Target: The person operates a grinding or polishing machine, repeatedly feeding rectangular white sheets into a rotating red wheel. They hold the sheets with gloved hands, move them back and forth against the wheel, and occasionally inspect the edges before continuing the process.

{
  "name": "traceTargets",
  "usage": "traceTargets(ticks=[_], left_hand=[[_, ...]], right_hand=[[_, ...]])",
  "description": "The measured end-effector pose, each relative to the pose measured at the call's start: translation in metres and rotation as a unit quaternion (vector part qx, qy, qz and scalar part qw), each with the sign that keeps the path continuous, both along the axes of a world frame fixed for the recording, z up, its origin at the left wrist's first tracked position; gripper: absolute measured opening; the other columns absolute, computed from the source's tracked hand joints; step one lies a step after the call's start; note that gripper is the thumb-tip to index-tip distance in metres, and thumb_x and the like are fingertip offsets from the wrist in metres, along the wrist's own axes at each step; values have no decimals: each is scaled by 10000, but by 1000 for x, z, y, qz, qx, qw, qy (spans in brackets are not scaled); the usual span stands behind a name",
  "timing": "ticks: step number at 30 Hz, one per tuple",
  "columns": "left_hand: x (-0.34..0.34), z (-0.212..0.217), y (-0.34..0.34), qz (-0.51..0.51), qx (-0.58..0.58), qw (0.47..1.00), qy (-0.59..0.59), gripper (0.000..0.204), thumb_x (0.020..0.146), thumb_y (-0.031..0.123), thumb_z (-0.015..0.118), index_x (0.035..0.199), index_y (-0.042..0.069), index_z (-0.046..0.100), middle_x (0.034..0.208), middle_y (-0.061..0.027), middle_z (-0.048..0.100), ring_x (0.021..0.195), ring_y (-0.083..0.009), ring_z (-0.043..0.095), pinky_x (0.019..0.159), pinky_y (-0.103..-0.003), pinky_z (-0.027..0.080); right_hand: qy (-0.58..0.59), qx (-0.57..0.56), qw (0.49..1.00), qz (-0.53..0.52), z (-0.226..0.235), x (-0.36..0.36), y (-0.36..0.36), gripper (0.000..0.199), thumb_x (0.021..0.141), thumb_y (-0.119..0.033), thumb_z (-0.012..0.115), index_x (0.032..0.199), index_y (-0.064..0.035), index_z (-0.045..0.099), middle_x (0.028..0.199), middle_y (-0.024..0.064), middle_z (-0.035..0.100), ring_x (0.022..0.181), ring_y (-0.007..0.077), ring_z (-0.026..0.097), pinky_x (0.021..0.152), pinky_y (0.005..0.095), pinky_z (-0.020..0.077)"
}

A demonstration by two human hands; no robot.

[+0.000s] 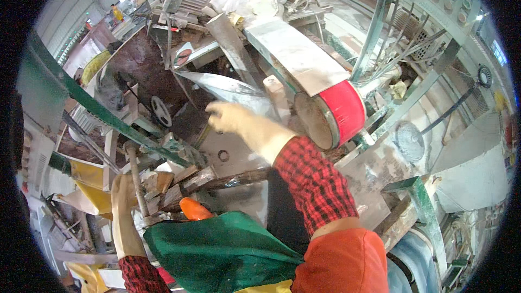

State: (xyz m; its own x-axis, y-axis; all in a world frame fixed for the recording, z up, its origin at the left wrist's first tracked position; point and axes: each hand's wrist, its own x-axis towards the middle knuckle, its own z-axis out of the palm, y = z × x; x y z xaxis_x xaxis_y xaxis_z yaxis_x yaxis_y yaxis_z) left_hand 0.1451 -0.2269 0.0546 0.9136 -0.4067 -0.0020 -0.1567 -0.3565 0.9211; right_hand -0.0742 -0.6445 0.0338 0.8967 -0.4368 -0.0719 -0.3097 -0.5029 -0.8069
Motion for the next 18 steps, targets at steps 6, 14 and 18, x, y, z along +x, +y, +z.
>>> traceTargets(ticks=[6, 14, 18], left_hand=[[-61, -37, 238, 197, 514, 822, -146, 847, 900, 549, 699, 1559, 91, 430, 1503, -226, 520, 1373, -421, 486, 1141, -471, 392], [-134, -60, 262, 292, 285, 903, 131, 861, 872, 594, 700, 1568, 159, 435, 1497, -150, 549, 1361, -358, 506, 1084, -483, 435], [-144, -51, 254, 298, 166, 921, 187, 874, 861, 601, 706, 1569, 166, 435, 1499, -138, 549, 1358, -339, 513, 1064, -482, 451]], right_hand=[[149, -133, 960, 195, -45, 1, 72, 516, 984, -375, 553, 1489, -265, 540, 1398, 123, 642, 1268, 342, 617, 1087, 459, 482], [137, -141, 969, 151, -76, -3, 59, 461, 949, -343, 537, 1384, -222, 631, 1287, 146, 693, 1158, 372, 657, 995, 488, 515], [106, -138, 971, 162, -72, -10, 58, 455, 946, -345, 546, 1374, -221, 636, 1276, 149, 696, 1149, 374, 658, 987, 491, 516]])
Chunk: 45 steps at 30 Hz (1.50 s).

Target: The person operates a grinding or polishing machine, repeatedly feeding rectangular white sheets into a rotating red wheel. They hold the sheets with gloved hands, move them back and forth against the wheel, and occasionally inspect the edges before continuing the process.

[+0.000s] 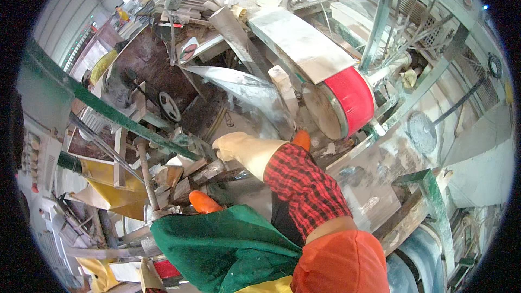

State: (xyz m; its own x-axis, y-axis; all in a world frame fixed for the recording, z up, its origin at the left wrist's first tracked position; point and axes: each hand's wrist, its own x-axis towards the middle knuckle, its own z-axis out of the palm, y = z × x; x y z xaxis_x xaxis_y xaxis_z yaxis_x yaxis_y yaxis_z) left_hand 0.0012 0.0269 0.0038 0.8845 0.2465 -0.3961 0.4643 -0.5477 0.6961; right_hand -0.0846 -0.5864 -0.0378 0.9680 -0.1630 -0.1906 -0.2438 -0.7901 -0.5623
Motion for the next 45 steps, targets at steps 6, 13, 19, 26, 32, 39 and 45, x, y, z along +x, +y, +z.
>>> traceTargets(ticks=[6, 13, 19, 26, 32, 39, 45], left_hand=[[-6, 42, 21, 35, -93, 995, -2, 893, 844, 611, 714, 1571, 175, 433, 1502, -121, 550, 1354, -312, 522, 1033, -480, 475], [39, 85, 80, 20, -209, 976, 47, 830, 837, 586, 735, 1524, 191, 486, 1403, -171, 611, 1254, -347, 589, 970, -550, 501], [74, 115, -194, -245, -169, 954, -35, 846, 810, 475, 735, 1547, 175, 448, 1513, -107, 522, 1308, -289, 541, 783, -394, 552], [37, 75, -422, -583, -59, 783, -210, 980, 682, 131, 874, 1548, 56, 421, 1540, -174, 482, 1429, -337, 459, 1199, -411, 370], [30, 36, -451, -586, -233, 768, -109, 986, 777, 192, 886, 1584, 49, 339, 1614, -209, 372, 1483, -351, 385, 1221, -449, 348], [57, 31, -431, -348, -220, 910, 40, 643, 1003, 491, 609, 1440, 25, 541, 1338, -137, 640, 1236, -236, 585, 1066, -368, 448], [41, 56, -432, -390, -289, 874, 36, 455, 1027, 400, 567, 1260, 16, 639, 1093, -55, 701, 984, -139, 630, 907, -318, 498]], right_hand=[[38, 15, 999, -1, 26, -4, 6, 458, 942, -334, 551, 1378, -222, 635, 1294, 150, 687, 1166, 374, 649, 994, 492, 512], [-42, 68, 997, 22, 3, 38, 22, 486, 931, -352, 586, 1396, -220, 630, 1290, 146, 695, 1185, 377, 642, 1046, 485, 493], [-103, 326, 939, -31, -24, 37, 20, 490, 955, -270, 652, 1417, -113, 604, 1253, 193, 706, 1099, 274, 702, 985, 406, 541], [-208, 583, 769, -163, 31, 4, 40, 589, 992, -308, 695, 1477, -37, 499, 1297, 192, 659, 1120, 251, 660, 952, 358, 559], [-306, 499, 772, -249, 10, 3, 23, 460, 949, -88, 704, 1386, -42, 567, 1222, 124, 709, 1149, 203, 649, 974, 362, 541], [-241, 536, 806, -73, 73, -3, 32, 598, 968, -93, 689, 1508, -28, 438, 1355, 100, 635, 1232, 188, 604, 1066, 357, 487], [-267, 516, 789, -201, 43, 14, -8, 367, 980, -248, 738, 1265, -19, 700, 1090, 57, 752, 953, 118, 680, 826, 265, 548]])
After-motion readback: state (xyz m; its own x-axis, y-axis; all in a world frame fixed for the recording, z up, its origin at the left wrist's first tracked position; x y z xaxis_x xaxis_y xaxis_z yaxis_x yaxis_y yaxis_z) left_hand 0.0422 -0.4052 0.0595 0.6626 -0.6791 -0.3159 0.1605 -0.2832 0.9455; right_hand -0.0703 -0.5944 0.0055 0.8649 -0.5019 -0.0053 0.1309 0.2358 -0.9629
